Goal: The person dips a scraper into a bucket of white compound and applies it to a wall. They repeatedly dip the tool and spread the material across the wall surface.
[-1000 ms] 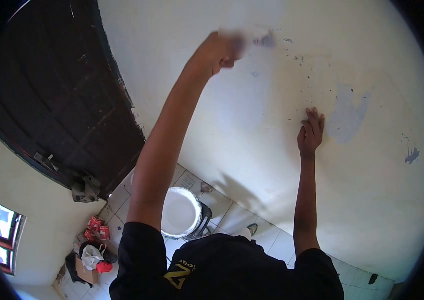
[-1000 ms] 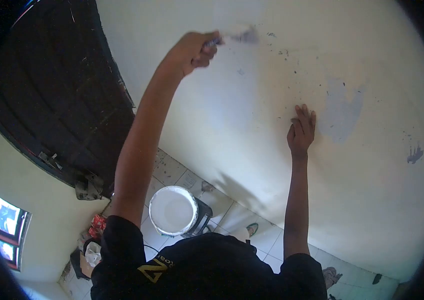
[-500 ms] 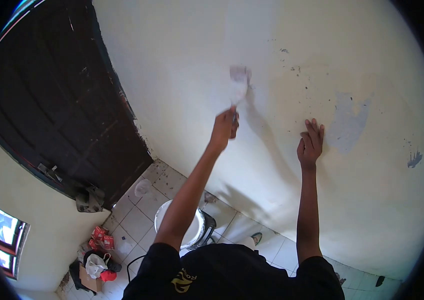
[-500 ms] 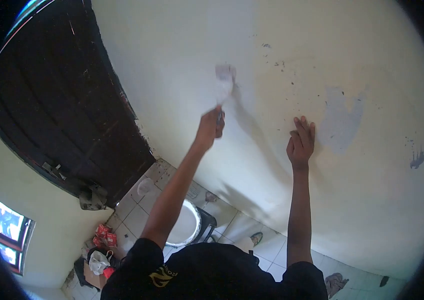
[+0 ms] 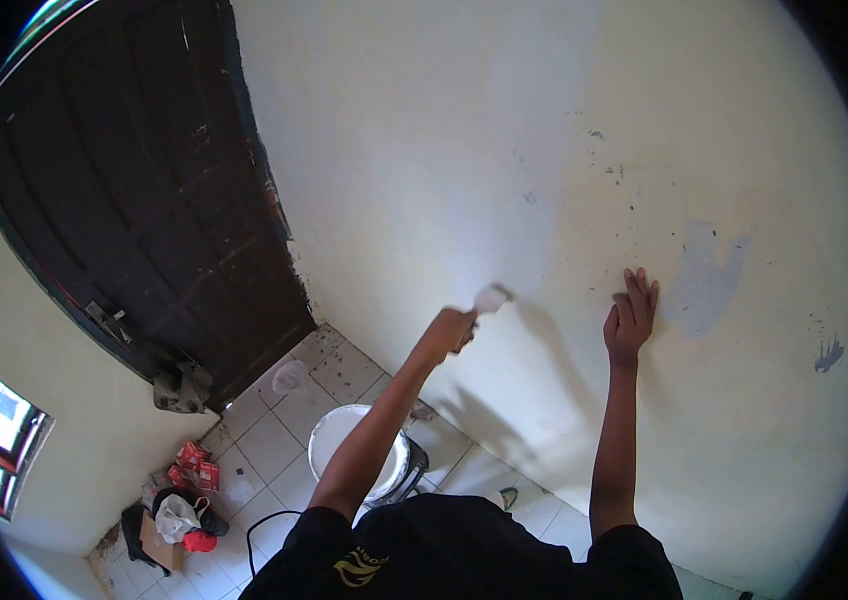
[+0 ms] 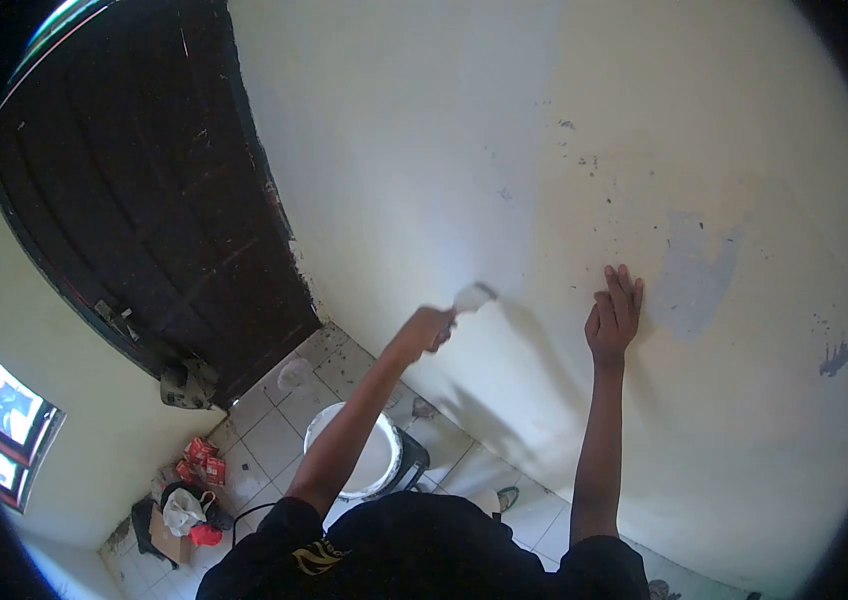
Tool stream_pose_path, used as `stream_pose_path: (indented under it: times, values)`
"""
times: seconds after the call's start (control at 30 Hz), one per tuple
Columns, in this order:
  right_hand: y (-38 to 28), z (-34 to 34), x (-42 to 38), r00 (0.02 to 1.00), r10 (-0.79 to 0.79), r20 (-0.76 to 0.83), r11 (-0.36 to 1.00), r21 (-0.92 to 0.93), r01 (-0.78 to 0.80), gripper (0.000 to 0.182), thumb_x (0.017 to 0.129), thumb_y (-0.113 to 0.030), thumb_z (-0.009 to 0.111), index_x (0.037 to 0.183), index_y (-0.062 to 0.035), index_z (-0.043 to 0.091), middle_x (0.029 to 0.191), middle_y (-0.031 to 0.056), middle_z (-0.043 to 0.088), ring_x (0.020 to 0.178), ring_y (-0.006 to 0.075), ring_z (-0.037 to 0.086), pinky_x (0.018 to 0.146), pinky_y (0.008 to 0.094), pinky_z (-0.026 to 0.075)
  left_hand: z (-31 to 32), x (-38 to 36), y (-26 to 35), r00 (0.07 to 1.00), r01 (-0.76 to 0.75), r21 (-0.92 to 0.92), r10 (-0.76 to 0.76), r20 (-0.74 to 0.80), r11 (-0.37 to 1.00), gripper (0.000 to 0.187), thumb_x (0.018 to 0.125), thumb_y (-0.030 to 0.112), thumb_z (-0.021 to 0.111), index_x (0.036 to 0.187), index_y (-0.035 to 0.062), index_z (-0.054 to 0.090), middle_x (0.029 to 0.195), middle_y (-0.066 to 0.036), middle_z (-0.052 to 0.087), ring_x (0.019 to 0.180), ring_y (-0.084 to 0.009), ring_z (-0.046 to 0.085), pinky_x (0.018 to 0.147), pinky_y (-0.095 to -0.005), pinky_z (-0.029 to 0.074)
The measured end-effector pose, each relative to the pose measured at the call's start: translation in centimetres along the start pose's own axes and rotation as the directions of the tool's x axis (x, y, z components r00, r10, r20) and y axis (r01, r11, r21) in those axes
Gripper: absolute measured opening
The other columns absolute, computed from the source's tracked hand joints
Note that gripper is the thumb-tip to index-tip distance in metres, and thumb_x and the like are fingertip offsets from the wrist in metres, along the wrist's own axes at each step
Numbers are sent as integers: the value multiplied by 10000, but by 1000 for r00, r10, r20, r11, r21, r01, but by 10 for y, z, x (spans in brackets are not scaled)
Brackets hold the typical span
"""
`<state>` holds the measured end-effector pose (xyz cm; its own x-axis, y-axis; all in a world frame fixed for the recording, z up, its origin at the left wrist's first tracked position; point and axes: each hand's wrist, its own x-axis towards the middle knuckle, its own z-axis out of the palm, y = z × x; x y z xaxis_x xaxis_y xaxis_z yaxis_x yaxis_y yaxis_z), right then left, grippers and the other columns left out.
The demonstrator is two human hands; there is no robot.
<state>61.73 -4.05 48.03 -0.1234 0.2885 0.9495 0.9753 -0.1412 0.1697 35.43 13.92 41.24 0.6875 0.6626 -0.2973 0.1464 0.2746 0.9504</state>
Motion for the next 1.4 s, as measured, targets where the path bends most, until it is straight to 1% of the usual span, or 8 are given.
stream_pose_path:
  times: [0.17,0.27,0.43,0.7,0.9,1.07,1.2,1.4]
  values:
    - [1,1,-1,1000,3,-2,1000,-27,-3,143,839,62,487,792,-39,576,1238,107,622,1241,309,532,1105,524,322,22,-25,151,985,-133,-36,136,103,990,350,947,285,580,757,-7,557,545,-4,438,400,-76,326,358,-235,225]
    - [-1,4,0,1000,12,-12,1000,-28,-12,144,836,56,489,777,-38,581,1231,109,628,1235,309,538,1109,517,318,25,-52,226,939,-287,-319,330,91,903,286,940,268,596,805,20,543,538,27,391,405,-57,299,365,-221,199]
    - [0,3,0,1000,21,-1,999,-38,-21,153,839,47,490,761,-37,592,1205,121,643,1228,308,544,1114,502,313,35,-64,271,710,-652,-265,694,117,711,336,996,357,478,861,55,538,536,51,307,393,-51,218,379,-217,182]
    - [-1,5,-1,1000,14,-20,999,-48,-15,152,842,54,495,783,-44,595,1213,97,642,1241,290,538,1118,488,314,43,2,51,969,-151,-207,186,162,967,388,1001,415,437,763,114,490,523,62,343,402,-42,233,371,-240,166]
    - [-4,5,-1,1000,27,-15,998,-49,-27,152,844,51,501,795,-58,595,1221,82,638,1254,279,527,1116,498,313,37,7,-118,986,141,-24,-138,97,990,422,995,403,440,704,100,477,495,41,371,369,-66,277,344,-268,198]
    - [-2,4,0,1000,24,-17,999,-34,-24,152,841,50,504,798,-61,598,1221,82,637,1252,274,528,1119,497,310,37,-1,-112,965,260,80,-262,21,962,465,990,402,454,636,100,466,472,30,384,349,-87,283,338,-284,215]
    - [-3,5,-1,999,28,-16,999,-41,-29,158,845,48,506,789,-65,600,1221,83,637,1246,266,534,1120,493,310,48,-5,-8,986,82,-177,-54,157,981,447,988,371,486,639,93,464,440,47,324,343,-73,250,348,-275,155]
    - [-2,7,-2,999,25,-27,998,-59,-27,166,848,45,502,768,-69,593,1223,82,638,1242,267,539,1118,492,312,43,-37,117,944,-172,-246,231,235,954,374,973,378,529,743,84,505,519,71,317,388,-30,221,352,-228,129]
